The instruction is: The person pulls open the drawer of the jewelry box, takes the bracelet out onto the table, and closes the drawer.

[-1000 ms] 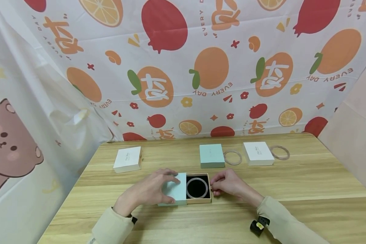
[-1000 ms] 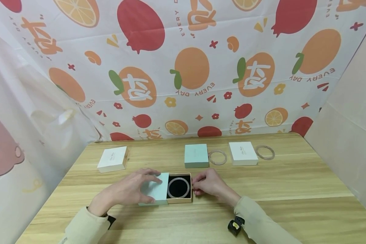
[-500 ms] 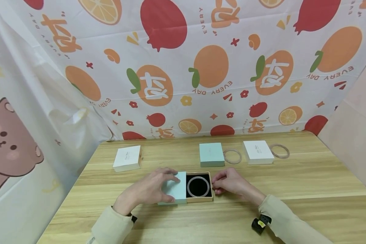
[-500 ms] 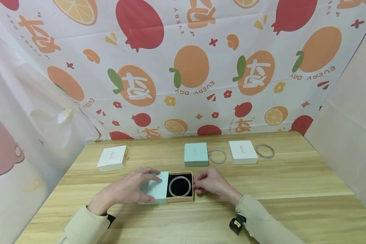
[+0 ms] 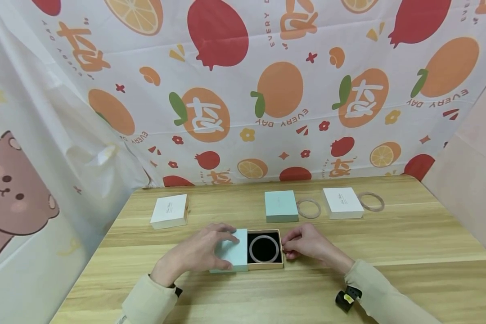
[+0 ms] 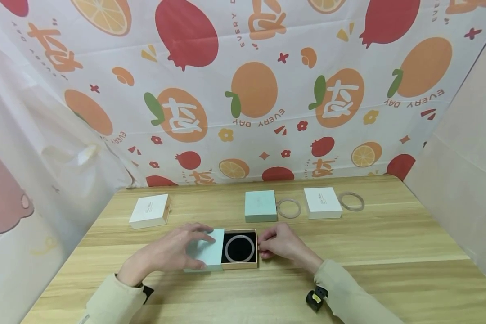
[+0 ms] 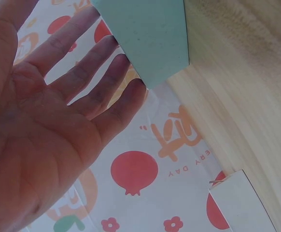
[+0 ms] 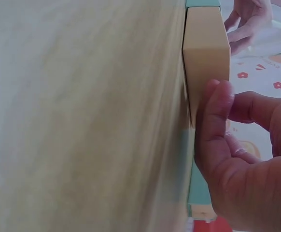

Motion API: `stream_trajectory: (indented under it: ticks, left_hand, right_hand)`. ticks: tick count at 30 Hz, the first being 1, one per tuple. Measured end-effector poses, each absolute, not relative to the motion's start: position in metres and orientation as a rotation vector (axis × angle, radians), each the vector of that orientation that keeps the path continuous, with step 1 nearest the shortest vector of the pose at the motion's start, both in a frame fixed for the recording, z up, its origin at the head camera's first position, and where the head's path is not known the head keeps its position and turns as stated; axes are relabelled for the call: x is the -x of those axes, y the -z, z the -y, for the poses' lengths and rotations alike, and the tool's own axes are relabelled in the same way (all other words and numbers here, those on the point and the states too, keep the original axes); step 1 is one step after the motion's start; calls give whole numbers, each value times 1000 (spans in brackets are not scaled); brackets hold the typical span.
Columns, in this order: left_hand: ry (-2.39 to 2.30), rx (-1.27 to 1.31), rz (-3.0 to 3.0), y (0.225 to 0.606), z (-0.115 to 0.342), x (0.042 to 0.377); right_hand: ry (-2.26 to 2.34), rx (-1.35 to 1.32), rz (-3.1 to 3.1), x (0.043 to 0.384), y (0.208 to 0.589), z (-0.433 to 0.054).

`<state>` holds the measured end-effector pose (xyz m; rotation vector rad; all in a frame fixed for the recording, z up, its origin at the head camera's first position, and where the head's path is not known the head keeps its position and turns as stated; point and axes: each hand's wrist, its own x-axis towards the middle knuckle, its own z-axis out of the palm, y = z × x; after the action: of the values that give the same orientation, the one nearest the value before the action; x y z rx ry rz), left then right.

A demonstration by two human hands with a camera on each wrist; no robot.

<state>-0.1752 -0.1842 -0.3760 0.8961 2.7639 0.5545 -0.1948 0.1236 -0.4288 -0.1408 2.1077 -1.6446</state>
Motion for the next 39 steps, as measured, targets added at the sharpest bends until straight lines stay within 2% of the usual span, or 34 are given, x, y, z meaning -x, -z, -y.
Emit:
stream_trajectory:
  ticks: [4,10,18,30,39]
  left_hand:
    - [-555,-897,-2764,376,184,175]
    - [-554,-904,-2761,375,184,176]
    - [-551,-918,-2768,374,184,177]
    - [-556,-914,-2766,377,184,176]
    - [-559,-899,-2767,377,184,176]
  right_hand:
    - [1569,211,-2272,195,424,-123]
    - [1241,475,-2757,194,410,-114]
    - [886,753,-2960,199,406,-89]
    - [772,730,-2931,204,408,-79]
    - [976,643,-2876,209,400,-82]
